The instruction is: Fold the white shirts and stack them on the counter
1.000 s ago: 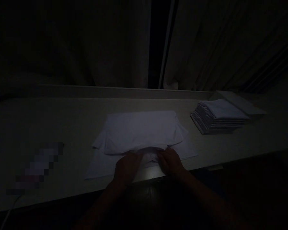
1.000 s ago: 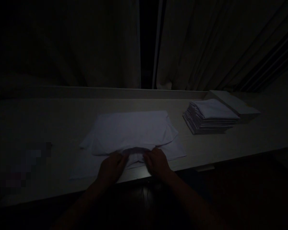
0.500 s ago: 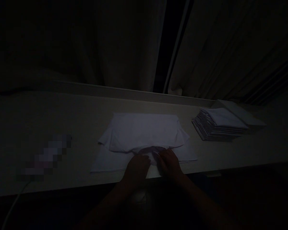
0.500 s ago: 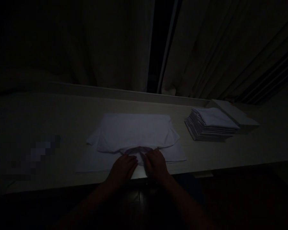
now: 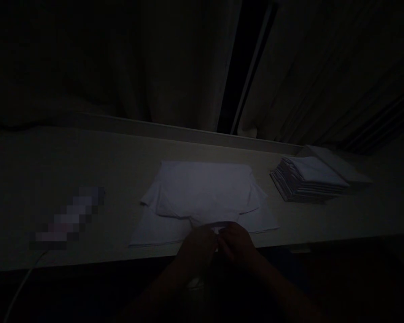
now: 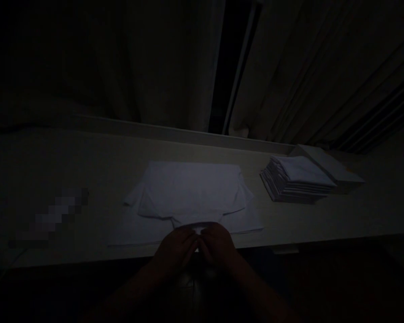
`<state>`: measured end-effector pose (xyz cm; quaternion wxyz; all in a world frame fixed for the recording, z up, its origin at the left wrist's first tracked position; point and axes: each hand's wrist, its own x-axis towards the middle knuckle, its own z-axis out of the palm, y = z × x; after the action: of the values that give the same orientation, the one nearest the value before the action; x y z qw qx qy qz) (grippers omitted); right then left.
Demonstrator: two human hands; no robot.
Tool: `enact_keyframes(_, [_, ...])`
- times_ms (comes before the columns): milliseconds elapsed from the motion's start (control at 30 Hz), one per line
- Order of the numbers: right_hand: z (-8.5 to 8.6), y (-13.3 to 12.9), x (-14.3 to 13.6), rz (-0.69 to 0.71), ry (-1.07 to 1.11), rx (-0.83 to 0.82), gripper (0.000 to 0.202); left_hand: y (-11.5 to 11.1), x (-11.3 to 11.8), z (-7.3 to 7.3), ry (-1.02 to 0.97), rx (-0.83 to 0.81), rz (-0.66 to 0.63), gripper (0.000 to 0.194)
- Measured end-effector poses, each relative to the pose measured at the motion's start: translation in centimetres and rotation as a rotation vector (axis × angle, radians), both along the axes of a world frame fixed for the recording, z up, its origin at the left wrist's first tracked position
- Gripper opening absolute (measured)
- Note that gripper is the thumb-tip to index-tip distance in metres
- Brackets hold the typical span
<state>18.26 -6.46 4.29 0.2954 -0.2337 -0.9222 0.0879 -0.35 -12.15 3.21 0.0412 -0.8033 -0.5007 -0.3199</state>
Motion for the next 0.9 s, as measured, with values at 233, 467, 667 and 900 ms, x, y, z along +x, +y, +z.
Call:
enact_keyframes(233, [-0.3,2.1,1.7,-0.303,0.204,0.134,0.037,-0.6,-0.5,0.5,0.06,0.075,-0.032,0.017])
enact_keyframes(467, [-3.0,2.4,0.6,-0.209,-0.174,0.063,0.045,0.2,-2.5,-1.0,0.162,-0.189,0.15,0.072])
enact_keyframes(667, [-3.6,1.8,0.5,-0.193,-0.132,0.035,0.042,0.1,-2.2,-1.2,0.138,-0.259,0.124,0.066])
enact_keyframes(900, [-4.1,5.1,3.3,-0.387,0.056,0.07,0.033,2.8,-11.7,3.5,-0.094,-0.151,0.677,0.042])
